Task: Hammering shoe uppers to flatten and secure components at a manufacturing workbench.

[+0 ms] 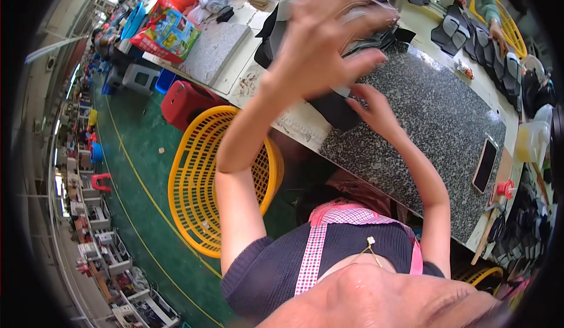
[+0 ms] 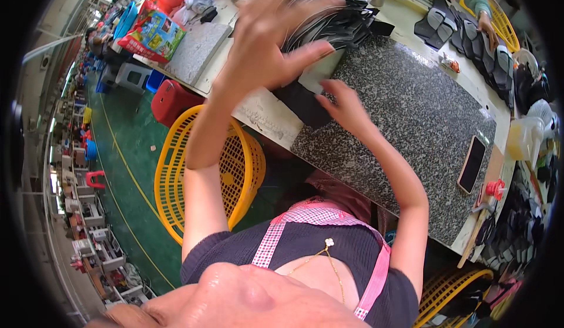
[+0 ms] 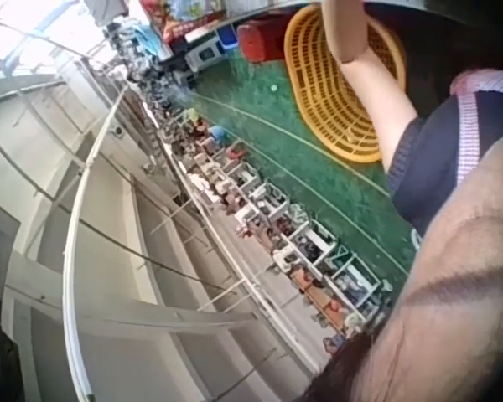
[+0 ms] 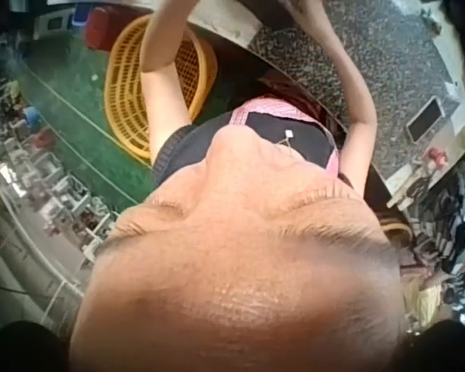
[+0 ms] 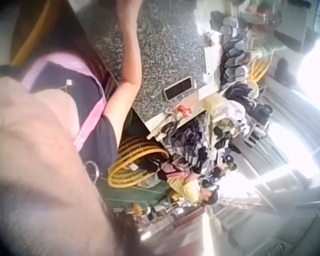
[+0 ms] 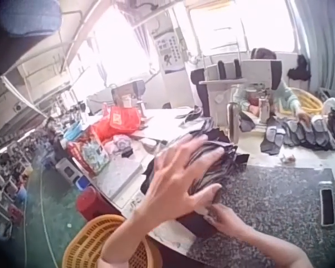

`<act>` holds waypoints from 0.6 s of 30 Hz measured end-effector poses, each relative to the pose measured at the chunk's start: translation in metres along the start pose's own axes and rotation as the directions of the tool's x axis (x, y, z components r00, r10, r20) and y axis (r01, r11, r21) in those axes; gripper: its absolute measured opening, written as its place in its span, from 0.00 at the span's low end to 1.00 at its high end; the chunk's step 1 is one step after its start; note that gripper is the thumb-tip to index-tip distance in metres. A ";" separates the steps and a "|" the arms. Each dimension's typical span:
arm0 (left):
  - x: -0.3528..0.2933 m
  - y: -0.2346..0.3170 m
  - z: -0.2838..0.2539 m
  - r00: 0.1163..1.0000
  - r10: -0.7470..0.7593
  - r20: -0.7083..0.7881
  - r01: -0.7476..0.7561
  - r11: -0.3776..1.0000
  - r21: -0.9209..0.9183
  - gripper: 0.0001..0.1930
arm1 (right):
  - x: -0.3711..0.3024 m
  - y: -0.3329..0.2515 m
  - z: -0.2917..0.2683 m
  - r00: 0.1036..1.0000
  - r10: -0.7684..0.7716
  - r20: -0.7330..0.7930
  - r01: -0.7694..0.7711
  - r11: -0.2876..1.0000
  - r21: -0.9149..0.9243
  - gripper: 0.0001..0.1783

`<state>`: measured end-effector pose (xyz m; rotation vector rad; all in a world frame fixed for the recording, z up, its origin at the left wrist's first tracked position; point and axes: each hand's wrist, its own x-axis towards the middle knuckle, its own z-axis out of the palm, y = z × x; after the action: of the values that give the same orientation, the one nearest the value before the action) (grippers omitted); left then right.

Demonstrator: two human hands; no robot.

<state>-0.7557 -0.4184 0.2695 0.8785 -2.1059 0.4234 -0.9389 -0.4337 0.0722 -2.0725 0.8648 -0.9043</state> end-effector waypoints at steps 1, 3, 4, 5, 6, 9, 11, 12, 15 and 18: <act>-0.006 -0.028 -0.001 0.983 -0.141 0.117 0.103 0.955 0.278 0.37 | 0.018 0.005 0.023 1.000 0.013 0.023 -0.012 0.999 -0.039 0.21; 0.006 -0.060 -0.009 0.731 -0.514 0.448 0.405 0.856 0.322 0.46 | 0.042 0.007 0.061 0.985 0.139 0.103 -0.119 0.976 -0.181 0.21; -0.017 -0.087 0.001 0.787 -0.489 0.377 0.385 0.866 0.320 0.45 | 0.046 -0.004 0.077 0.983 0.150 0.105 -0.129 0.974 -0.187 0.20; -0.044 -0.112 0.015 0.837 -0.453 0.306 0.360 0.878 0.314 0.45 | 0.048 -0.010 0.087 0.981 0.167 0.100 -0.145 0.970 -0.196 0.20; -0.057 -0.125 0.023 0.845 -0.441 0.302 0.416 0.897 0.146 0.47 | 0.044 -0.021 0.082 0.986 0.136 0.096 -0.122 0.983 -0.135 0.20; -0.061 -0.133 0.037 0.845 -0.431 0.317 0.476 0.876 -0.076 0.48 | 0.025 -0.035 0.052 0.978 0.181 0.108 -0.175 0.983 -0.063 0.20; -0.060 -0.133 0.042 0.844 -0.446 0.297 0.494 0.862 -0.110 0.48 | 0.007 -0.040 0.025 0.898 0.372 0.236 -0.397 0.916 0.065 0.24; -0.060 -0.134 0.043 0.850 -0.431 0.302 0.485 0.865 -0.129 0.48 | -0.003 -0.030 0.021 0.898 0.376 0.229 -0.394 0.918 0.040 0.26; -0.064 -0.143 0.042 0.860 -0.416 0.297 0.472 0.868 -0.153 0.49 | -0.020 -0.041 0.010 0.856 0.421 0.300 -0.476 0.869 0.138 0.28; -0.063 -0.145 0.045 0.864 -0.413 0.288 0.470 0.867 -0.168 0.48 | -0.051 -0.056 -0.006 0.757 0.459 0.465 -0.588 0.789 0.178 0.32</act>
<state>-0.6499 -0.5173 0.1925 1.2840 -2.0261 -0.1840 -0.9547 -0.3660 0.1032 -1.5187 0.9399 -0.2611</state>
